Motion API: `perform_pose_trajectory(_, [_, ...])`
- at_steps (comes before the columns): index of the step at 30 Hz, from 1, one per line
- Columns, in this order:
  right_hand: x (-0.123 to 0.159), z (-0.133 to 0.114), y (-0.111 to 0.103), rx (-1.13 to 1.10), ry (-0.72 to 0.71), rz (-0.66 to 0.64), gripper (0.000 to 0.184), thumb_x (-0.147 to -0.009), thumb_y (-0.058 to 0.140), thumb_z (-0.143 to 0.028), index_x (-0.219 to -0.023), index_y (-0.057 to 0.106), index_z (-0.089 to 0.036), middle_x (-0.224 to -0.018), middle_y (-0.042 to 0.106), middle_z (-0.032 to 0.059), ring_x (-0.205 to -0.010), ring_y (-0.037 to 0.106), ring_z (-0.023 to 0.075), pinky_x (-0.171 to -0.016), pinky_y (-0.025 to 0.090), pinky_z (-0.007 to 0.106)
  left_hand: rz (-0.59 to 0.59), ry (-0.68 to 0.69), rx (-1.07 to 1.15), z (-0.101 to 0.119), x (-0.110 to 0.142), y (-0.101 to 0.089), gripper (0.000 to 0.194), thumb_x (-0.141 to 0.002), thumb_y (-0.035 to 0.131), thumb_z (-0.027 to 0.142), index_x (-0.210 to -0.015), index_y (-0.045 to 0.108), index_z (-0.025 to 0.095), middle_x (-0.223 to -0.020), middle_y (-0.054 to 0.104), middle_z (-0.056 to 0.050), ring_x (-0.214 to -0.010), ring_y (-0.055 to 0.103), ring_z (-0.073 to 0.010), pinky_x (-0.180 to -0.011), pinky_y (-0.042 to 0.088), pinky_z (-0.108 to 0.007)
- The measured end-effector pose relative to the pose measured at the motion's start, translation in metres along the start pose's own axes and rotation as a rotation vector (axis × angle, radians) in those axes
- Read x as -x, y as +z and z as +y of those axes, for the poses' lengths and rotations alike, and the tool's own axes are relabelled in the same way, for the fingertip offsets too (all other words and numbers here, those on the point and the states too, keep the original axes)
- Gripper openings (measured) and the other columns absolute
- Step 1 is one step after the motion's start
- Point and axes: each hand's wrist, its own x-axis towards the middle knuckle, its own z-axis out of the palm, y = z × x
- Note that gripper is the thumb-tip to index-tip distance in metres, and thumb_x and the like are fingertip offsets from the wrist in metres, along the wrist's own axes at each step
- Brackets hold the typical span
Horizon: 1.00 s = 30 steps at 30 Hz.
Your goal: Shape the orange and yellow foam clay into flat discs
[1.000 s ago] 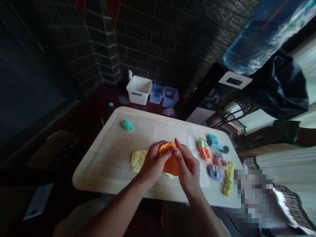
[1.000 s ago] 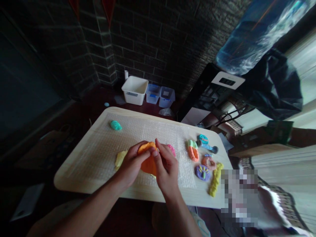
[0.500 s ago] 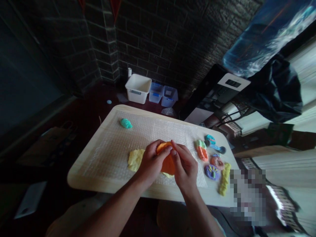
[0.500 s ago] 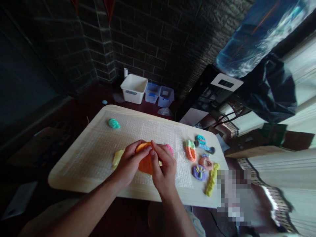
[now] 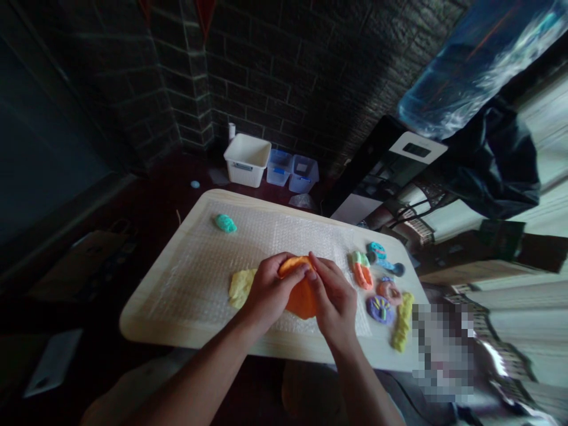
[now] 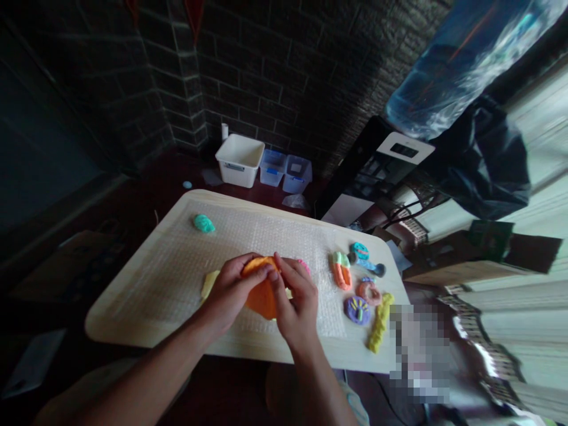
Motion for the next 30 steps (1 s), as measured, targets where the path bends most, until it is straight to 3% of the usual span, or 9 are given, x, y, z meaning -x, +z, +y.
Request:
perform_pose_trajectory(22, [-0.0006,-0.0012,0.0006,-0.128,0.074,-0.030,0.031,-0.104,0.068,-0.026,-0.131,0.079,-0.035,-0.119,0.079,0.0079,-0.111,0.072,0.0247,-0.092,0.059,0.043,-0.028,-0.023,0.032,0.0032,0.0008,-0.0006,0.016,-0.086,0.076,0.034,-0.083,0.072,0.018,-0.085,0.067,-0.003,-0.083,0.059,-0.0189,-0.074,0.046,-0.029])
perform_pose_trajectory(30, [0.0022,0.0020,0.0040,-0.186,0.117,0.021,0.031,-0.103,0.070,-0.030,-0.132,0.078,-0.034,-0.119,0.079,0.0090,-0.108,0.073,0.0244,-0.088,0.061,0.041,-0.006,-0.056,0.082,-0.0006,-0.0011,-0.0019,0.026,-0.082,0.085,0.041,-0.089,0.078,0.016,-0.089,0.074,-0.006,-0.086,0.064,-0.0207,-0.078,0.048,-0.031])
